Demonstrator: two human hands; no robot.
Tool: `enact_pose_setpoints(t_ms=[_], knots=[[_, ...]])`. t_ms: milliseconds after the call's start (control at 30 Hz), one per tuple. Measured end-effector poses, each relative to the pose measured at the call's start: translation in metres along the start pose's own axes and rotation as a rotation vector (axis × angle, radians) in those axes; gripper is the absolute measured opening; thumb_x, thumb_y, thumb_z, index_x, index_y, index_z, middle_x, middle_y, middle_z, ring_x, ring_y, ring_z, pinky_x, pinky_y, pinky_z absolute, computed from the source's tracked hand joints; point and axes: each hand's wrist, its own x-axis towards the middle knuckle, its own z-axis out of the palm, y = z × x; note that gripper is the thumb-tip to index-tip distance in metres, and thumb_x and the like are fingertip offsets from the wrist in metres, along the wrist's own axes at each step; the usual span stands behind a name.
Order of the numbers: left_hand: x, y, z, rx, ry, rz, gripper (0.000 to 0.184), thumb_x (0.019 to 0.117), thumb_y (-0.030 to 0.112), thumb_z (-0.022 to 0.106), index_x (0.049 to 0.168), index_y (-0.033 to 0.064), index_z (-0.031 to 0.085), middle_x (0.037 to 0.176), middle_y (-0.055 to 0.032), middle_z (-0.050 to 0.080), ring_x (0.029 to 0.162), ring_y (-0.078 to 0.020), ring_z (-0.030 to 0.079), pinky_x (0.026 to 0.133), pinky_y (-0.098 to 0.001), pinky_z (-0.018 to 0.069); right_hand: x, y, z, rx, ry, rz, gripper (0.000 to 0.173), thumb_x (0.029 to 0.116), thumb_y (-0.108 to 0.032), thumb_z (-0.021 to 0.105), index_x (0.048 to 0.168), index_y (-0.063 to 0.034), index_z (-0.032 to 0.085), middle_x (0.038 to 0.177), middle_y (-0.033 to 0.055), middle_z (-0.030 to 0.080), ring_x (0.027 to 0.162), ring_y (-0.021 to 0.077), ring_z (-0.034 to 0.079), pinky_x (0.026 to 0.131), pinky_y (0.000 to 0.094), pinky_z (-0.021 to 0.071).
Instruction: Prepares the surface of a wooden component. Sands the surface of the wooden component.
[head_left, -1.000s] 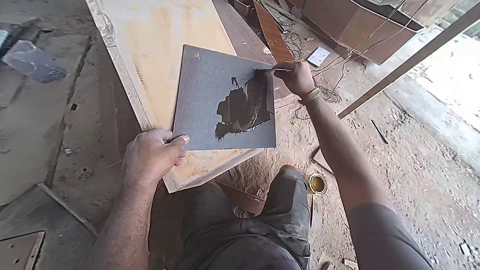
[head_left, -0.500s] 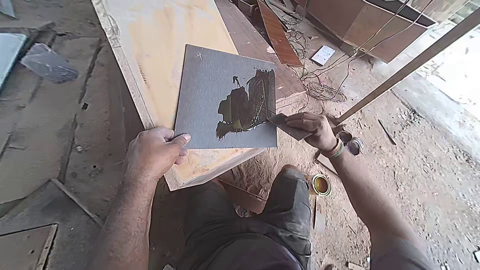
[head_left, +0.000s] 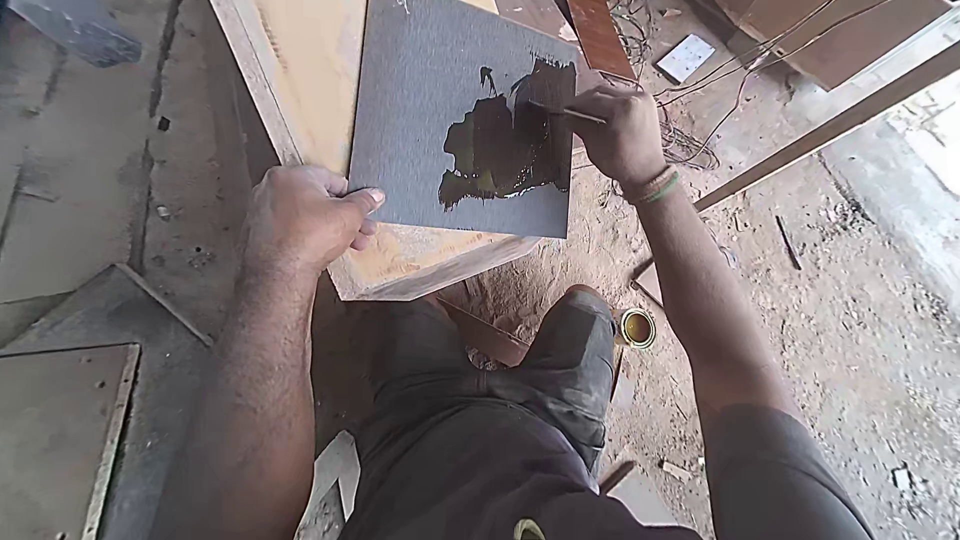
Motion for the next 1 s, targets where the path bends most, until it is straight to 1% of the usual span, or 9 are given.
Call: enact_pose_setpoints(t_ms=[100,200,400,500,600,733,833,900,1000], knots=[[0.002,-0.001,-0.001,0.013,-0.024,-0.001,0.037,0.0995,0.038,0.068,0.11,0.0026,0.068,0.085,-0.0151,0.074,0.068,-0.0261,0.073,0.069,-0.0515,0.0611,-0.059,-0.017,-0.007,0.041,0.01,-0.159,0.021,0.0969,-0.011,0.06,0.106,-0.0116,0.079,0.107,0.0085,0.078,0.098,0.0258,0.074,0.082,0.0467,0.0607],[0.005,-0.003,-0.001,0.016,-0.021,0.003,0.037,0.0991,0.039,0.068,0.107,0.003,0.068,0.083,-0.0141,0.074,0.067,-0.0268,0.073,0.068,-0.0518,0.061,-0.115,-0.038,-0.009,0.086,0.029,-0.254,0.022,0.0918,-0.008,0.061,0.105,-0.006,0.079,0.109,0.0115,0.077,0.102,0.026,0.073,0.086,0.0423,0.0613],[0.005,-0.005,0.0,0.004,-0.026,0.007,0.038,0.0994,0.039,0.068,0.11,0.0029,0.068,0.084,-0.0142,0.074,0.067,-0.0267,0.072,0.068,-0.0515,0.0608,-0.176,-0.063,-0.014,0.167,0.023,-0.261,0.02,0.0941,-0.01,0.061,0.104,-0.0052,0.077,0.108,0.0123,0.077,0.103,0.0244,0.074,0.087,0.0389,0.0621],[0.002,-0.004,-0.001,0.017,-0.014,0.018,0.037,0.0993,0.04,0.068,0.108,0.0043,0.07,0.081,-0.013,0.074,0.065,-0.0253,0.073,0.068,-0.0515,0.0619,-0.17,-0.064,-0.034,0.283,0.035,-0.195,0.022,0.0978,-0.011,0.057,0.103,-0.0032,0.077,0.105,0.0128,0.077,0.099,0.0224,0.074,0.086,0.0395,0.0627],[-0.009,-0.005,0.002,0.014,-0.018,-0.001,0.036,0.0991,0.04,0.068,0.107,0.0045,0.07,0.081,-0.0128,0.074,0.066,-0.0264,0.073,0.068,-0.0525,0.0615,-0.122,-0.061,-0.048,0.122,0.069,-0.098,0.019,0.0957,-0.008,0.061,0.106,-0.0029,0.077,0.107,0.0127,0.076,0.098,0.0232,0.074,0.085,0.0413,0.0615],[-0.012,-0.004,0.003,0.004,-0.024,-0.007,0.037,0.0993,0.04,0.067,0.108,0.0041,0.07,0.082,-0.0113,0.075,0.066,-0.0242,0.074,0.069,-0.0503,0.0625,-0.066,-0.032,-0.013,0.067,0.092,-0.073,0.017,0.0979,-0.012,0.064,0.103,-0.0107,0.08,0.109,0.0077,0.078,0.097,0.0212,0.075,0.082,0.0424,0.0615],[-0.01,-0.005,0.003,0.008,-0.017,-0.008,0.035,0.0994,0.04,0.067,0.104,0.0053,0.07,0.079,-0.0099,0.075,0.064,-0.0246,0.073,0.067,-0.0524,0.0611,-0.09,-0.037,-0.009,0.032,0.057,-0.102,0.022,0.0966,-0.009,0.06,0.106,-0.0092,0.079,0.108,0.0099,0.078,0.099,0.0255,0.075,0.084,0.0457,0.0611],[-0.01,-0.006,0.004,0.01,-0.02,-0.016,0.035,0.0994,0.04,0.067,0.105,0.0057,0.071,0.079,-0.0102,0.075,0.064,-0.0248,0.073,0.067,-0.0528,0.0614,-0.129,-0.053,-0.014,0.038,0.017,-0.163,0.023,0.0936,-0.008,0.059,0.105,-0.0054,0.078,0.106,0.0116,0.077,0.098,0.0259,0.074,0.084,0.0433,0.0615],[-0.009,-0.008,0.004,0.025,-0.021,0.01,0.035,0.0999,0.04,0.066,0.102,0.0055,0.071,0.078,-0.0112,0.074,0.064,-0.0266,0.073,0.068,-0.0552,0.0607,-0.172,-0.071,-0.029,0.159,-0.026,-0.231,0.023,0.0981,-0.014,0.056,0.105,-0.0058,0.076,0.107,0.012,0.077,0.101,0.0232,0.074,0.085,0.038,0.0616]])
